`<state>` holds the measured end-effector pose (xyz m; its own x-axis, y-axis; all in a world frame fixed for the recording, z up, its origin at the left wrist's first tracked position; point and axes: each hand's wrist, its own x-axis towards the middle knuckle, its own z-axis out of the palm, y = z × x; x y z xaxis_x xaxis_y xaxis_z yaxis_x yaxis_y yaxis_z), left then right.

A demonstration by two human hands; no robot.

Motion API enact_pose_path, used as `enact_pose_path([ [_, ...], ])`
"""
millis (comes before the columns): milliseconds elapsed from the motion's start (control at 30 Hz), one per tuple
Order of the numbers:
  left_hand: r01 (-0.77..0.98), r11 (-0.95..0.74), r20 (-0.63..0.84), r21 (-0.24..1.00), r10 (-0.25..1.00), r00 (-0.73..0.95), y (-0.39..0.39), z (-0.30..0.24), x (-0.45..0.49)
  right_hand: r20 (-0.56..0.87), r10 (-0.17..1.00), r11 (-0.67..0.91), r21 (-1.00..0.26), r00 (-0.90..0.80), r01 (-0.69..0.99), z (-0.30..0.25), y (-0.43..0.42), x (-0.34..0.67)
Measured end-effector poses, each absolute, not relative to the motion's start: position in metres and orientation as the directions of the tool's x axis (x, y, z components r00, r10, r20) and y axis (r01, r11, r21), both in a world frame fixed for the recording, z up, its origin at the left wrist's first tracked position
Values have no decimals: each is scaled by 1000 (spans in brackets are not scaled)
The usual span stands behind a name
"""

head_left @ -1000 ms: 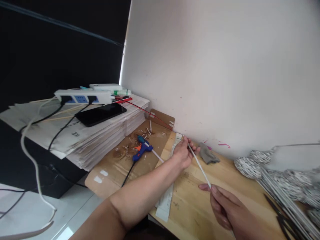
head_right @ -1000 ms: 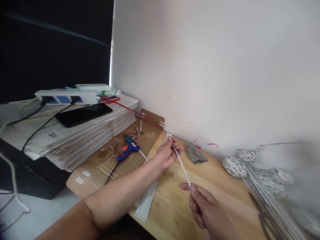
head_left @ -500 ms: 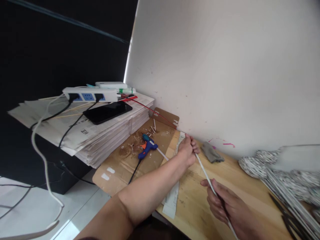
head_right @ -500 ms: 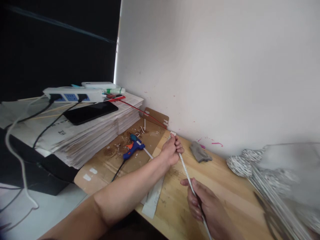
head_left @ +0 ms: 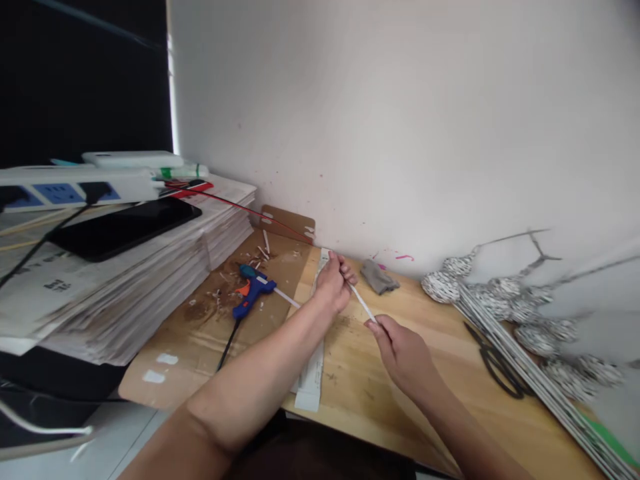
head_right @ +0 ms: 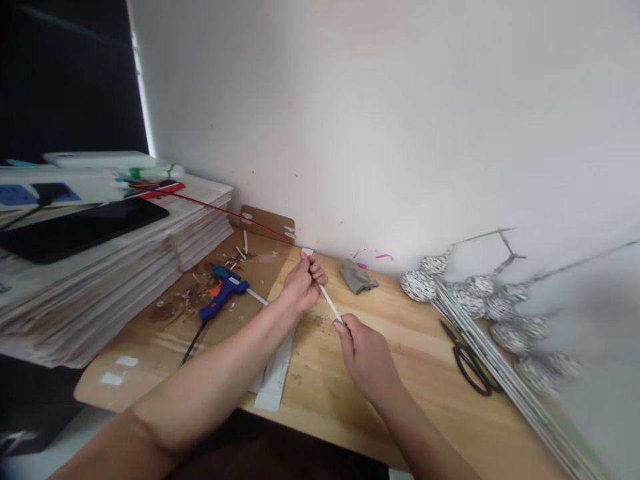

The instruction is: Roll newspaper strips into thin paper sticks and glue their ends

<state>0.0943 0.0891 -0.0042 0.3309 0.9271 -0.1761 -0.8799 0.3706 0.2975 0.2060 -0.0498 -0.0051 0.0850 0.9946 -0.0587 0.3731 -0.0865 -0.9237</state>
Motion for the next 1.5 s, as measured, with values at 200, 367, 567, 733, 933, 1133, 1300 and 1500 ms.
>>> enact_pose_path([
  [200, -867, 385, -161, 316, 922, 351, 86, -5, 95, -296, 954, -289, -947, -37, 139, -7, -48, 210],
  [367, -850, 396, -165, 347, 918, 360, 84, -4, 95, -87, 995, -97, -928, 46, 361, -9, -50, 209],
  [567, -845, 389, -174, 367, 921, 349, 83, -4, 94, -188, 982, -173, -943, -27, 284, -8, -46, 203],
  [733, -840, 391, -176, 376, 920, 349, 83, -3, 94, -172, 985, -165, -969, -27, 184, -14, -41, 201],
  [933, -842, 393, -198, 370, 918, 342, 80, 0, 93, -237, 968, -229, -969, -82, 95, -16, -34, 199],
  [1133, -844, 381, -183, 378, 924, 336, 81, 0, 93, -207, 969, -197, -976, -132, 89, -15, -28, 195],
  [1300, -846, 368, -206, 385, 928, 310, 81, 0, 95, -149, 986, -130, -971, -79, 201, -17, -23, 197],
  [1500, -847, 376, -182, 376, 926, 330, 80, -1, 95, -214, 970, -207, -976, -113, 76, -18, -16, 195],
])
